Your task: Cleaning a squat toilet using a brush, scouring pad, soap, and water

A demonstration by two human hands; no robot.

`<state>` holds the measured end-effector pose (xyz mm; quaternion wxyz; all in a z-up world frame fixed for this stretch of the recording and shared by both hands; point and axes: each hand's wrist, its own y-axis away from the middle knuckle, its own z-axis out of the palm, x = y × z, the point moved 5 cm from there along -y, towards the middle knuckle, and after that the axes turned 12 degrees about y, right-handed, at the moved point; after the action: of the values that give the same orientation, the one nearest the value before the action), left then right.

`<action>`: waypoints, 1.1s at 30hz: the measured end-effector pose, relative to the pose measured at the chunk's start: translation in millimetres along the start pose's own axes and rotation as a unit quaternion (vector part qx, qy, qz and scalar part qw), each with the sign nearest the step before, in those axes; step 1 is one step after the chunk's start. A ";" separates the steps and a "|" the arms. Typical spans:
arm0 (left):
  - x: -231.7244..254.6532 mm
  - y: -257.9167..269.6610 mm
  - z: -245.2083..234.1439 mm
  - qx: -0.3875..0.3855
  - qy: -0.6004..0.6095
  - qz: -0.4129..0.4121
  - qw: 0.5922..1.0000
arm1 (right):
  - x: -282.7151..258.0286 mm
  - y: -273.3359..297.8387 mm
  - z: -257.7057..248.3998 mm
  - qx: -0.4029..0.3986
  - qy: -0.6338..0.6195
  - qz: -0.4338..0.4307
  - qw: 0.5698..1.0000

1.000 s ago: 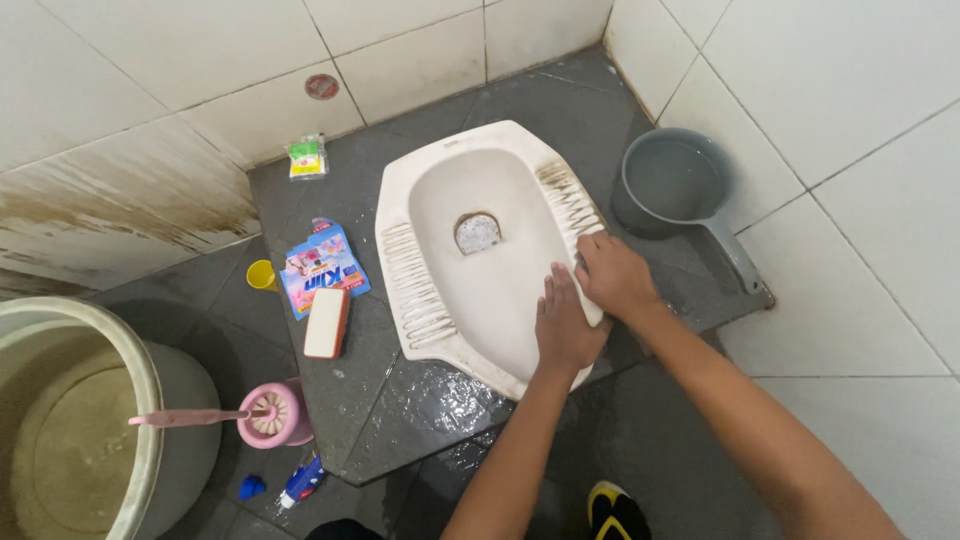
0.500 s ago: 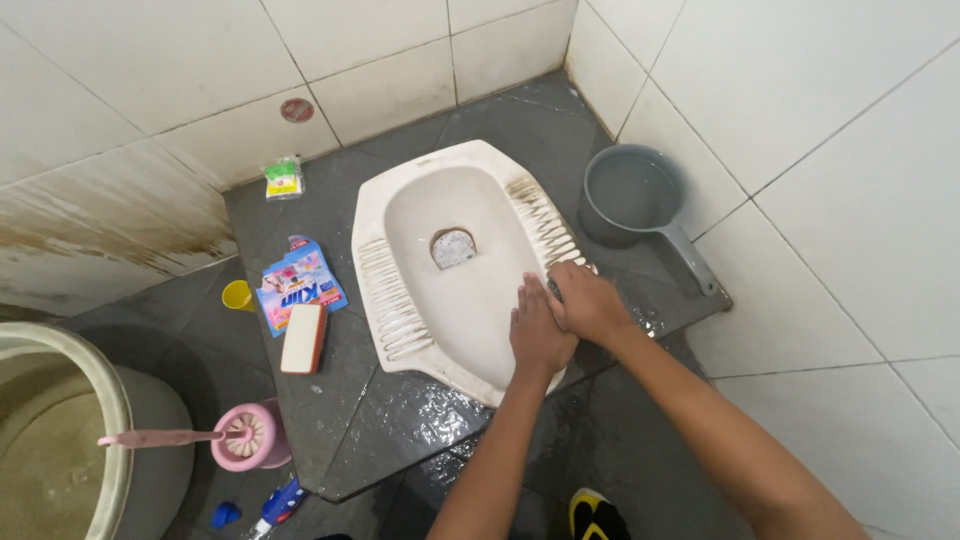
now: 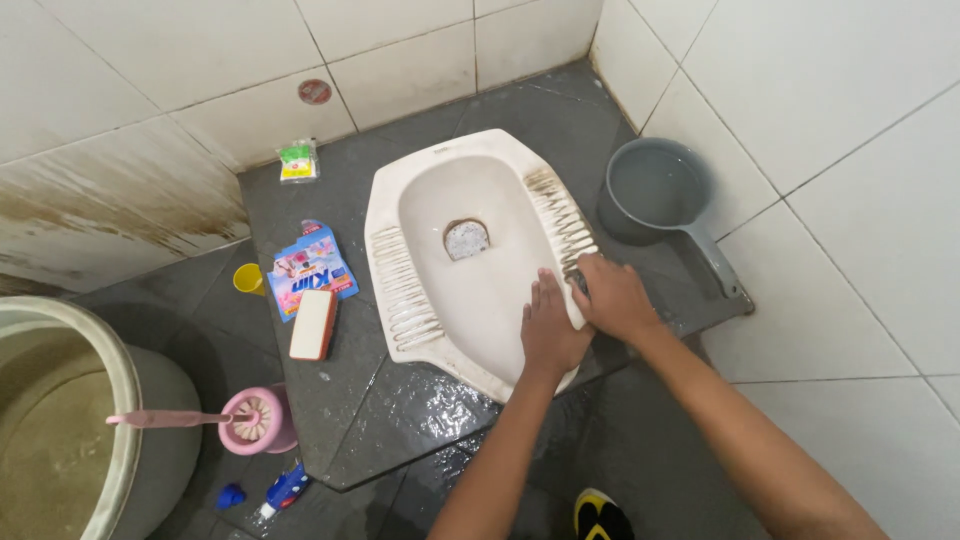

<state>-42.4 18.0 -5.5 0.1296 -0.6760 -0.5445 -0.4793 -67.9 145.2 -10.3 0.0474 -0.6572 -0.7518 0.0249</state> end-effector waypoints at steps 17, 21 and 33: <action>-5.8 -12.4 5.9 0.013 -0.021 -0.011 1.000 | 0.4 -21.0 17.7 -0.021 -0.007 -0.050 0.999; -6.9 -10.7 4.6 0.011 0.012 -0.009 1.000 | 0.1 -16.2 33.3 -0.004 0.005 -0.090 0.996; -1.2 -7.3 -1.0 0.024 0.011 -0.003 1.000 | 4.8 -26.8 25.8 -0.013 -0.005 -0.051 0.999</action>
<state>-49.1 19.2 -8.5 0.1505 -0.6657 -0.5564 -0.4739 -97.7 146.9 -33.0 0.0370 -0.6181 -0.7851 0.0160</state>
